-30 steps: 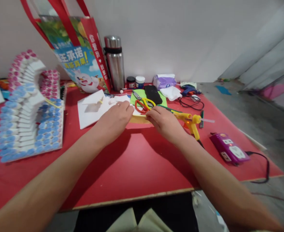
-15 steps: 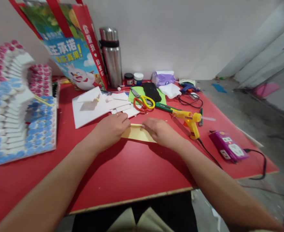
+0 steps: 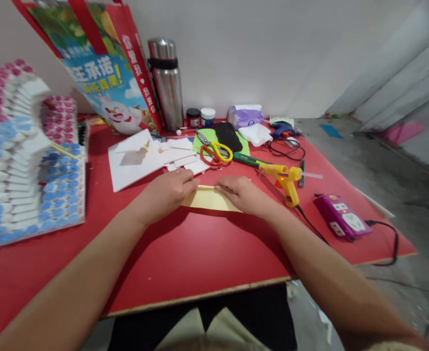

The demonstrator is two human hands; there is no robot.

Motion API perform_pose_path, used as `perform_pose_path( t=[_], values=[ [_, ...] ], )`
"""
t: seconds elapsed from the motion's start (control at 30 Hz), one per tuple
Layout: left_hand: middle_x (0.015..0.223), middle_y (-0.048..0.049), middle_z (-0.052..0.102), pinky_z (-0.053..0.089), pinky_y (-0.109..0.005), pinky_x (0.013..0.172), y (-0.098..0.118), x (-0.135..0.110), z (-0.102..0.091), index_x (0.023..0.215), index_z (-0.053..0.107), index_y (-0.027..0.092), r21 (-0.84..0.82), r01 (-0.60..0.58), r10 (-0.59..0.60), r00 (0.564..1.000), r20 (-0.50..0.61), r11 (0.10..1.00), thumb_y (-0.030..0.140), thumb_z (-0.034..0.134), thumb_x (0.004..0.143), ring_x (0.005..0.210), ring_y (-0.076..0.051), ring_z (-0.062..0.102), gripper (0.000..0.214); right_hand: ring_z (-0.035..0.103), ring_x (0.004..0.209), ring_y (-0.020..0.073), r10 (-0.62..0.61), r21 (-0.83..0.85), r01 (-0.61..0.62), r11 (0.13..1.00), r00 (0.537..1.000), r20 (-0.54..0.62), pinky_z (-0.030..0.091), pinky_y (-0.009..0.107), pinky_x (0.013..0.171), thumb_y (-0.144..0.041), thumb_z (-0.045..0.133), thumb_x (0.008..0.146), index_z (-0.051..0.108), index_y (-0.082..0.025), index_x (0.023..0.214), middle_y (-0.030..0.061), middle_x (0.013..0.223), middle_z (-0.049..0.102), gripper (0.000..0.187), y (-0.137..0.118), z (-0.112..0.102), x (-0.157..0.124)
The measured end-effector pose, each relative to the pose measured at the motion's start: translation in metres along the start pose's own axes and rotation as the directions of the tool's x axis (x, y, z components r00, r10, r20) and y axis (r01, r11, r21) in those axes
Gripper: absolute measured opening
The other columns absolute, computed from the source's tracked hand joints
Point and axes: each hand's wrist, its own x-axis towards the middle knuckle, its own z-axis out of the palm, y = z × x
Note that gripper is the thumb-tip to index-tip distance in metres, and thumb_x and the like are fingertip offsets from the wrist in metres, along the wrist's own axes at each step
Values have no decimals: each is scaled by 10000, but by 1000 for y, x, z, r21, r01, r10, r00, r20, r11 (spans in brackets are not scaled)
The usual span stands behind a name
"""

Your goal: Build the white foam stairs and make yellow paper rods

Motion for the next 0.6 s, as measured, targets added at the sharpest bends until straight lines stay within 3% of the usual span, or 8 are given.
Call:
perform_pose_path(
  t=[0.13, 0.27, 0.4, 0.5, 0.6],
  values=[
    [901, -111, 623, 421, -321, 672, 2, 1, 1, 928, 685, 115, 19, 6, -6, 1000, 25, 1000, 55, 464, 935, 787, -214, 565, 229, 596, 740, 169, 5, 46, -5, 999, 1000, 7, 395, 278, 686, -307, 483, 1048, 674, -157, 906, 59, 833, 706, 281, 4, -1, 1],
    [844, -78, 620, 414, -293, 641, -4, -1, 0, 850, 661, 136, -210, 115, -90, 988, 124, 971, 83, 462, 939, 733, -184, 573, 224, 623, 876, 225, -107, -185, 98, 978, 993, -40, 396, 327, 778, -284, 534, 1033, 690, -139, 976, 119, 959, 731, 220, 0, 4, 2],
    [803, -48, 603, 430, -270, 659, -9, -4, 2, 831, 650, 148, -366, 139, -112, 989, 95, 920, 199, 429, 1022, 708, -154, 570, 297, 617, 874, 237, -167, -307, 140, 941, 984, -64, 379, 347, 795, -236, 503, 1039, 691, -135, 992, 128, 944, 731, 219, -4, 7, 2],
    [865, -76, 624, 426, -296, 671, -8, -4, 3, 913, 697, 140, -205, 81, -83, 997, -3, 975, 167, 424, 1018, 764, -182, 576, 293, 614, 833, 223, -112, -231, 94, 969, 991, -69, 388, 333, 767, -241, 459, 1049, 684, -127, 1003, 133, 938, 736, 256, -2, 4, 1],
    [914, -107, 648, 424, -330, 694, -4, -3, 2, 998, 720, 128, -4, 24, -25, 998, -63, 1000, 122, 414, 1004, 808, -213, 576, 306, 601, 717, 178, -50, -27, 50, 998, 999, -3, 393, 288, 683, -309, 457, 1057, 680, -140, 951, 81, 827, 718, 299, 2, 0, 1]
  ],
)
